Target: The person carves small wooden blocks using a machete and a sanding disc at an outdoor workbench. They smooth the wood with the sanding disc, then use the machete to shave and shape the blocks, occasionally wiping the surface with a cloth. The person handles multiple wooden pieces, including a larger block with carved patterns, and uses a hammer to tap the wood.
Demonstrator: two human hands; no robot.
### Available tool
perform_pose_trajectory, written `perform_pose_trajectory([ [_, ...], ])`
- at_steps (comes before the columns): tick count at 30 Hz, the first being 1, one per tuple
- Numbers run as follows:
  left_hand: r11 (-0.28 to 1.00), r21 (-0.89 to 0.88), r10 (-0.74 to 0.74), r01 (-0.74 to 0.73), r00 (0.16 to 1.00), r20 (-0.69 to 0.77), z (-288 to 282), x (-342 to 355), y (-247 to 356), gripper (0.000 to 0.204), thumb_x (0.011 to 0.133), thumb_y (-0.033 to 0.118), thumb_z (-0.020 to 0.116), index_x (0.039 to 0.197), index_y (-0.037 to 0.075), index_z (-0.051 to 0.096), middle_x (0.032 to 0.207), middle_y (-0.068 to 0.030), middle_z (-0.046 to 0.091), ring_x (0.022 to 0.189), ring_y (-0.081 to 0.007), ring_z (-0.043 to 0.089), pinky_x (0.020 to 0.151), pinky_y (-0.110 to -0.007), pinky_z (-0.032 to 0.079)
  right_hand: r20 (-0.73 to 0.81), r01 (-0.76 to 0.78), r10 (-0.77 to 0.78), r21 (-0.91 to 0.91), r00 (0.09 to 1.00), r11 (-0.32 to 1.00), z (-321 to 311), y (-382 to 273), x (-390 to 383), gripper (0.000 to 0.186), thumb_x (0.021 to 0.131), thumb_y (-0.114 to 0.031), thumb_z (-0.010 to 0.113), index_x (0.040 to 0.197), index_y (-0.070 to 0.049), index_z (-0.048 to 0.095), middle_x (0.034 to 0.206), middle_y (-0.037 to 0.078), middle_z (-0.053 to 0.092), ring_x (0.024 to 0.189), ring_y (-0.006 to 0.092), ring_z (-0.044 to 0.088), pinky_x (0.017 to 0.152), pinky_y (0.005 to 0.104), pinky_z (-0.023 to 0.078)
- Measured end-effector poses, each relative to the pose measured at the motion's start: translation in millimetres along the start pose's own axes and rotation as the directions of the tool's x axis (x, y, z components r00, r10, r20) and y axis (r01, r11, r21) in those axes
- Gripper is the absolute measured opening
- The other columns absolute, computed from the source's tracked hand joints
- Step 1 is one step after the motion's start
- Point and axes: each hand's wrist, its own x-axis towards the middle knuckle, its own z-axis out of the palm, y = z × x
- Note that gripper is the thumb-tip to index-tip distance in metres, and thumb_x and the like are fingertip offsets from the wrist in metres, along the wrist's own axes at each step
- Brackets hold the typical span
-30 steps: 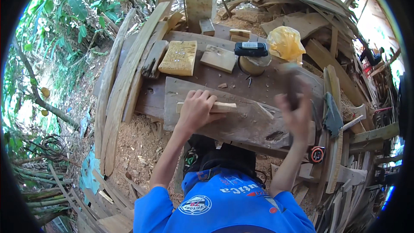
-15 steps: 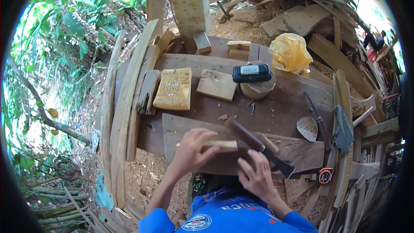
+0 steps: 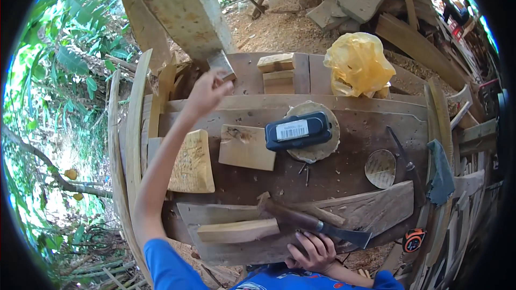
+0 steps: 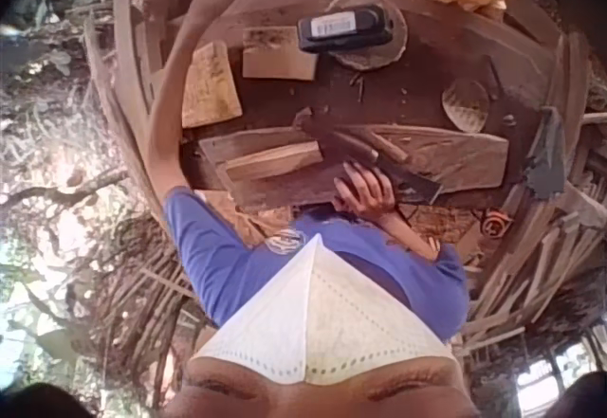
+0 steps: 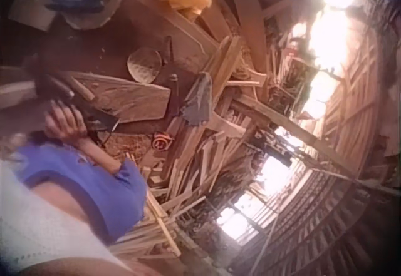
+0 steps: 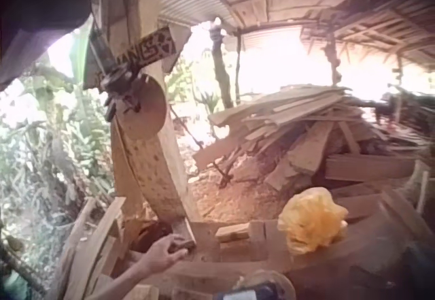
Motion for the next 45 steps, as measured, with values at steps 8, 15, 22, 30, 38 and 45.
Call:
perform_pose_trajectory([
  [8,0.771,0.238,-0.540,0.591,0.804,-0.248,67.4,121.8,-66.4,0.093,0.064,0.050,0.070,0.129,-0.001,0.028,0.112,-0.0291,0.053,0.105,-0.0337,0.056,0.089,-0.039,0.045,0.035,0.080,-0.079,-0.035,0.996,0.996,-5.7,10.1,2.7,0.030,0.081,-0.050,0.048,0.095,-0.026,0.060,0.103,-0.004,0.061,0.095,0.0126,0.055,0.091,0.0338,0.035],
  [15,0.277,-0.877,-0.540,0.392,0.818,0.196,22.3,110.4,-98.3,0.052,0.069,0.028,0.050,0.111,-0.002,0.050,0.107,-0.0150,0.057,0.089,-0.0307,0.060,0.070,-0.041,0.051,0.000,0.047,-0.047,-0.005,0.999,0.999,-2.9,4.5,-2.8,0.030,0.080,-0.049,0.049,0.096,-0.026,0.060,0.104,-0.003,0.060,0.096,0.0131,0.056,0.091,0.0337,0.036],
  [22,0.289,-0.954,0.097,-0.085,0.994,-0.059,-54.5,20.2,-26.2,0.066,0.076,0.043,0.049,0.126,0.000,0.043,0.117,-0.0183,0.052,0.100,-0.0299,0.056,0.081,-0.040,0.049,-0.045,0.012,-0.010,0.040,0.999,0.999,-4.3,2.3,-1.0,0.026,0.078,-0.042,0.053,0.093,-0.023,0.062,0.104,-0.001,0.062,0.094,0.0140,0.058,0.086,0.0332,0.041],
  [30,0.879,-0.204,0.446,-0.430,0.895,0.035,-37.5,-190.0,116.0,0.065,0.058,0.019,0.083,0.113,0.006,0.051,0.102,-0.0088,0.059,0.095,-0.0237,0.057,0.083,-0.034,0.044,-0.313,-0.002,0.057,0.172,0.948,0.985,13.3,3.2,-7.1,0.045,0.069,-0.029,0.069,0.106,-0.012,0.052,0.110,0.015,0.046,0.093,0.0314,0.054,0.074,0.0409,0.048],
  [38,0.898,-0.162,0.429,-0.409,0.733,0.527,22.1,-293.4,181.4,0.059,0.061,0.031,0.078,0.108,0.006,0.055,0.108,-0.0128,0.059,0.098,-0.0326,0.057,0.086,-0.039,0.044,-0.320,0.198,-0.041,0.477,0.947,0.856,-48.3,-9.3,-1.9,0.035,0.070,-0.016,0.069,0.102,-0.010,0.054,0.115,0.016,0.050,0.099,0.0309,0.056,0.086,0.0412,0.042],
  [45,0.820,-0.175,0.572,-0.545,0.799,0.188,15.1,-274.9,159.0,0.052,0.072,0.034,0.072,0.112,0.005,0.054,0.117,-0.0139,0.054,0.112,-0.0301,0.049,0.095,-0.040,0.038,-0.498,-0.052,0.223,0.333,0.838,0.941,-87.9,21.1,-22.6,0.037,0.073,-0.021,0.072,0.100,-0.003,0.055,0.096,0.013,0.060,0.092,0.0257,0.059,0.081,0.0377,0.044],
])
